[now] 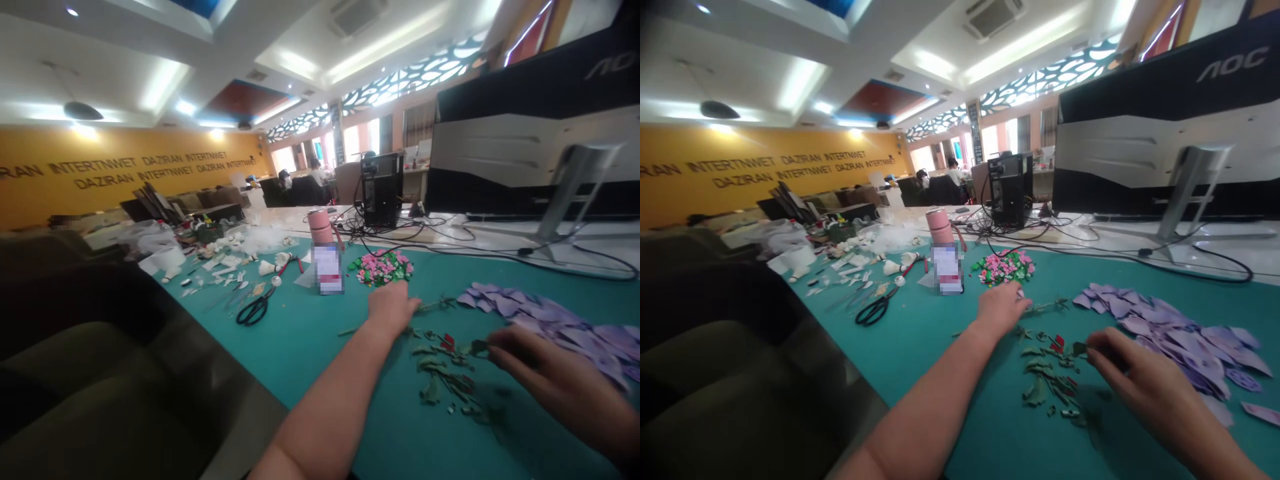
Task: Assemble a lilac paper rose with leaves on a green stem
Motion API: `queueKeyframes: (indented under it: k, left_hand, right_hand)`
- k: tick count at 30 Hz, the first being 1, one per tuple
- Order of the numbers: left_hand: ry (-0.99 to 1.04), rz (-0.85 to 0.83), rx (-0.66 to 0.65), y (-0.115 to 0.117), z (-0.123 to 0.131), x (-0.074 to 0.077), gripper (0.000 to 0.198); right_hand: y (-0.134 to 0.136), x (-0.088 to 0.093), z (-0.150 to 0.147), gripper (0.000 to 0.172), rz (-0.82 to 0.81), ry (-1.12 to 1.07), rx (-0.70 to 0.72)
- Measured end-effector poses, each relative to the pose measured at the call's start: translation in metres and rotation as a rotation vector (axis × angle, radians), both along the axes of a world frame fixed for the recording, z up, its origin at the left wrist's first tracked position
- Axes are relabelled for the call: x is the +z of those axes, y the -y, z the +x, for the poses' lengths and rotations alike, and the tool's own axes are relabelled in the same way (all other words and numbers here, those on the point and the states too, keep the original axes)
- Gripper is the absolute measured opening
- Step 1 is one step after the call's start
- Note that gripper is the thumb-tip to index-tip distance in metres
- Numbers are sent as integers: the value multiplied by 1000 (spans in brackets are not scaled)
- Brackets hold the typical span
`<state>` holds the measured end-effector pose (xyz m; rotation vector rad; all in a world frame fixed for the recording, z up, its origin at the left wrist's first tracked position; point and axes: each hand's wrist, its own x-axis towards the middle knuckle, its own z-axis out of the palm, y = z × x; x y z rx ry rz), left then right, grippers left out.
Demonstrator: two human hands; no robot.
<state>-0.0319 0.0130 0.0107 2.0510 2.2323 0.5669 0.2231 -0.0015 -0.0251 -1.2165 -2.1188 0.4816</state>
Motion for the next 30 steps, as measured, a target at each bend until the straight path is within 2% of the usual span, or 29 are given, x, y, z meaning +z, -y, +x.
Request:
queueKeyframes:
  k: [3,5,6,9,12,15,19,23,30]
  left_hand:
    - [337,351,119,-2,-47,18,21]
    - [560,583,245,-3,-91,25,13]
    - [595,644,314,-3,-113,27,12]
    - [674,729,456,-5,-173,24,15]
    - [789,707,462,-10,-207,13,23]
    - [910,638,372,-18,-215,3,30]
    - [1014,605,283,-27,-211,-3,36]
    - [1049,622,272,-30,-211,-5,39]
    - [1050,653,284,-31,-216,-10,34]
  right_hand:
    - [-11,-6,8,32,-163,72,64]
    - [-17,-8,12,32,-203,84,69]
    - [-18,-8,12,32,-210,84,75]
    - [-17,-9,11,30,-204,81,85]
    - [-14,-9,9,33,-181,70,57]
    - [-13,-8,9,32,-191,72,65]
    - [-13,-3,11,26,-204,73,63]
    - [-13,1,11,27,-198,77,43]
    - [-16,-6,10,28,-174,56,57]
